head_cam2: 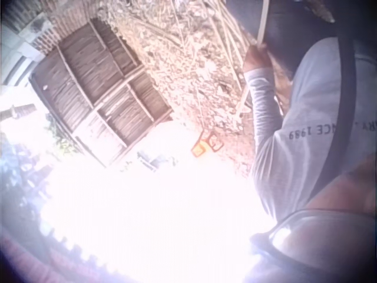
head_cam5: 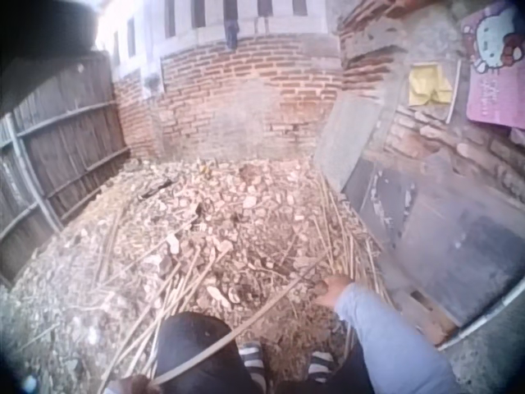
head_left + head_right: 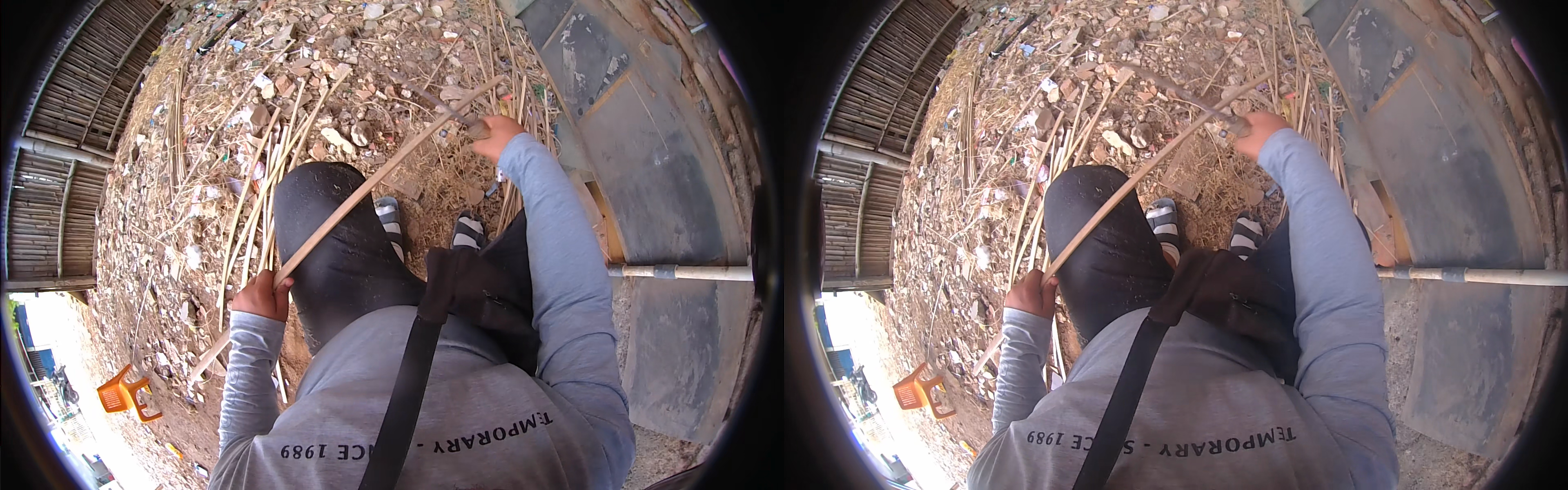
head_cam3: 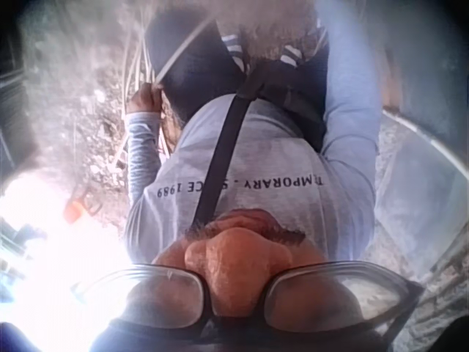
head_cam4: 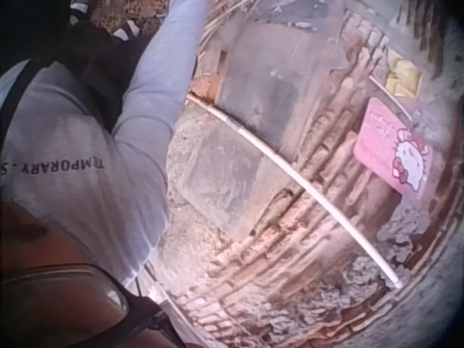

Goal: The person uses a machete to shave and smooth the surface of long wooden strips while sitting on the ground outside.

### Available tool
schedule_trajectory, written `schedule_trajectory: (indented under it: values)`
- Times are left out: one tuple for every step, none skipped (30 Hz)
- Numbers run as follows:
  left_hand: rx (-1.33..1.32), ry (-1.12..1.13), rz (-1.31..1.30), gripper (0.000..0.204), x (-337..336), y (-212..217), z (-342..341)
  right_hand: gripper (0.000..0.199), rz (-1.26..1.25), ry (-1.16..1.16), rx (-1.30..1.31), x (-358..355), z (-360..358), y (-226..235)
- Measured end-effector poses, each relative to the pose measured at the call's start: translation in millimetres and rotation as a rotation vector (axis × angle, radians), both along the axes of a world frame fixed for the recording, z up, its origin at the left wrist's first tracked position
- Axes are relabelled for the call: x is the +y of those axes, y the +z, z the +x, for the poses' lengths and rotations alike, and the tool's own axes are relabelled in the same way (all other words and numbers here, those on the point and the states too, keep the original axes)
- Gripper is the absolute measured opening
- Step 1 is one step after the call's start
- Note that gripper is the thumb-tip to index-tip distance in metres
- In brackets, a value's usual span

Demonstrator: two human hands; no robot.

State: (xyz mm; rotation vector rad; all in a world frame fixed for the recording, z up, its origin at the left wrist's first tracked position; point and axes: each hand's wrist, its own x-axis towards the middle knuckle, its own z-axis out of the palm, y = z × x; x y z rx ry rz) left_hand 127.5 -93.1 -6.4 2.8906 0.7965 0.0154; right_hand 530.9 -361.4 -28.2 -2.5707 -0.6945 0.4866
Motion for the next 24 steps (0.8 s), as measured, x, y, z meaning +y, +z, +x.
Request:
schedule_trajectory:
  values:
    - [0.011, -0.004, -0.007, 0.038, -1, -3, -1, 0.044, -0.031, 0.102, 0.011, 5, -11, 4]
    - [0.003, 0.001, -0.010, 0.038, 0, -5, -2, 0.044, -0.038, 0.099, 0.023, 8, -19, 0]
    - [-0.016, 0.004, -0.007, 0.038, 1, -6, 0, 0.043, -0.038, 0.172, -0.036, 10, -22, 0]
    - [-0.030, -0.006, -0.018, 0.038, 1, -6, 0, 0.042, -0.039, 0.246, -0.095, 10, -24, -1]
    - [-0.031, -0.010, -0.019, 0.038, 0, -6, 0, 0.042, -0.040, 0.241, -0.096, 7, -19, -5]
    - [-0.023, -0.009, -0.012, 0.038, -1, -4, 1, 0.044, -0.010, 0.154, -0.013, 1, -10, -10]
    - [-0.019, 0.002, -0.002, 0.038, -2, -2, 1, 0.045, 0.023, 0.076, 0.067, 0, -3, -10]
    - [-0.028, 0.005, 0.005, 0.038, -1, 0, 2, 0.045, 0.029, 0.079, 0.057, -2, 2, -9]
    - [-0.020, 0.004, 0.005, 0.038, -2, 2, 2, 0.043, 0.002, 0.022, 0.076, -3, 3, -6]
    - [-0.012, 0.002, 0.006, 0.038, -2, 3, 1, 0.041, -0.026, -0.036, 0.096, -2, 3, -4]
    - [-0.016, 0.006, 0.009, 0.038, -1, 3, 0, 0.041, -0.023, -0.033, 0.092, -1, 1, -2]
    - [-0.017, 0.001, 0.022, 0.038, -1, -1, -1, 0.041, -0.012, 0.039, 0.000, 0, -8, 1]
    - [-0.018, -0.004, 0.034, 0.037, -1, -4, -2, 0.041, 0.000, 0.110, -0.091, 2, -14, 4]
    - [-0.015, -0.005, 0.032, 0.037, 0, -6, -2, 0.041, -0.002, 0.109, -0.088, 4, -15, 7]
    - [-0.036, -0.019, 0.022, 0.037, 0, -6, -1, 0.039, -0.028, 0.145, -0.036, 4, -17, 12]
    - [-0.057, -0.032, 0.012, 0.037, 0, -6, -1, 0.038, -0.054, 0.181, 0.017, 4, -17, 14]
    - [-0.054, -0.035, 0.010, 0.037, -1, -4, -1, 0.038, -0.055, 0.178, 0.020, 0, -11, 3]
    - [-0.025, -0.033, 0.028, 0.036, -2, 0, 2, 0.037, -0.019, 0.069, 0.095, -7, 1, -14]
    - [0.003, -0.021, 0.050, 0.036, -2, 3, 3, 0.036, 0.020, -0.029, 0.168, -6, 6, -15]
    - [-0.005, -0.018, 0.053, 0.036, -1, 3, 3, 0.036, 0.023, -0.025, 0.161, -6, 9, -17]
    - [-0.018, -0.033, 0.058, 0.036, 0, 3, 1, 0.036, -0.001, -0.015, 0.071, -6, 4, -14]
    - [-0.032, -0.048, 0.062, 0.036, 1, 2, 0, 0.036, -0.025, -0.006, -0.019, -5, -1, -10]
    - [-0.031, -0.044, 0.063, 0.036, 2, 3, 0, 0.036, -0.024, -0.002, -0.018, -2, -4, -4]
    - [-0.005, -0.039, 0.052, 0.036, 3, 4, 0, 0.037, -0.058, 0.069, -0.047, 2, -12, 5]
